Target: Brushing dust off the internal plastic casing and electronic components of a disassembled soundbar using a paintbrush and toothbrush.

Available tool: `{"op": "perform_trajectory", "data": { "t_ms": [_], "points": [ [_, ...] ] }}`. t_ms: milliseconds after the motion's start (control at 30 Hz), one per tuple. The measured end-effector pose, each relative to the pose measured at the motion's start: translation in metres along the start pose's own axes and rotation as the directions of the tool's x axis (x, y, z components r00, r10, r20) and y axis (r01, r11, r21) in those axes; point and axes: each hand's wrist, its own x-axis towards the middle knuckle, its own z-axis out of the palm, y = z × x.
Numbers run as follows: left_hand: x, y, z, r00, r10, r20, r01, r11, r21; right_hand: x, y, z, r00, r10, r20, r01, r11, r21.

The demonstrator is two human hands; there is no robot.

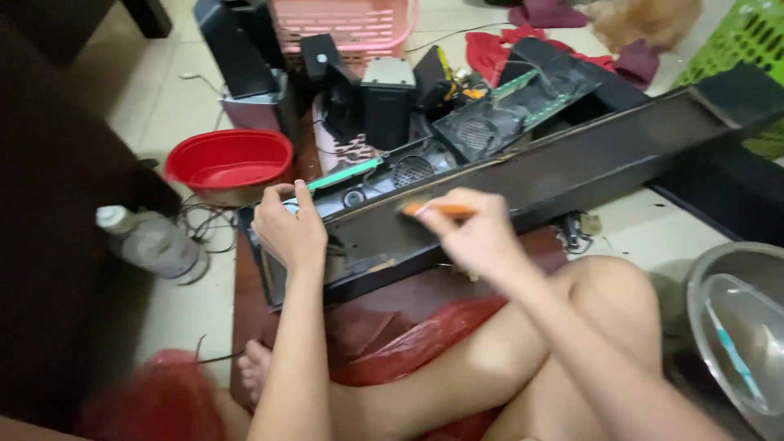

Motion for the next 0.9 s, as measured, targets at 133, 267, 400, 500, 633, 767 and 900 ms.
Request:
{"op": "perform_trajectory", "data": {
  "t_ms": [133,267,400,500,633,767,900],
  "points": [
    [-0.009,0.001,-0.025,1.0,0.014,0.005,-0.014,0.999,-0.053,-0.014,-0.018,0.043,0.983,-0.132,0.131,0.112,0.982,0.152],
    [-0.007,0.001,-0.043,0.998,-0.015,-0.066,0.006,0.991,-0.133,0.011,-0.008,-0.01,0.983,-0.159,-0.089,0.161,0.987,0.013],
    [-0.005,0.016,-0.05,0.999,0.019,-0.03,-0.027,0.959,-0.282,0.069,0.111,-0.152,0.773,-0.629,-0.087,0.387,0.575,-0.721],
    [-0.008,0.019,-0.044,0.999,-0.006,0.039,0.017,0.958,-0.285,0.099,0.178,-0.215,0.825,-0.562,-0.061,0.224,0.425,-0.877],
    [-0.01,0.018,-0.043,0.996,0.039,0.081,-0.015,0.962,-0.274,0.09,0.158,-0.182,0.892,-0.451,0.027,0.224,0.39,-0.893],
    [-0.008,0.016,-0.041,0.997,0.022,0.08,-0.003,0.973,-0.229,0.038,0.09,-0.11,0.896,-0.429,0.113,0.397,0.66,-0.638],
    [-0.005,0.014,-0.043,0.997,0.077,0.032,-0.07,0.982,-0.175,0.01,0.027,-0.095,0.904,-0.405,0.14,0.428,0.833,-0.35]
  ]
}}
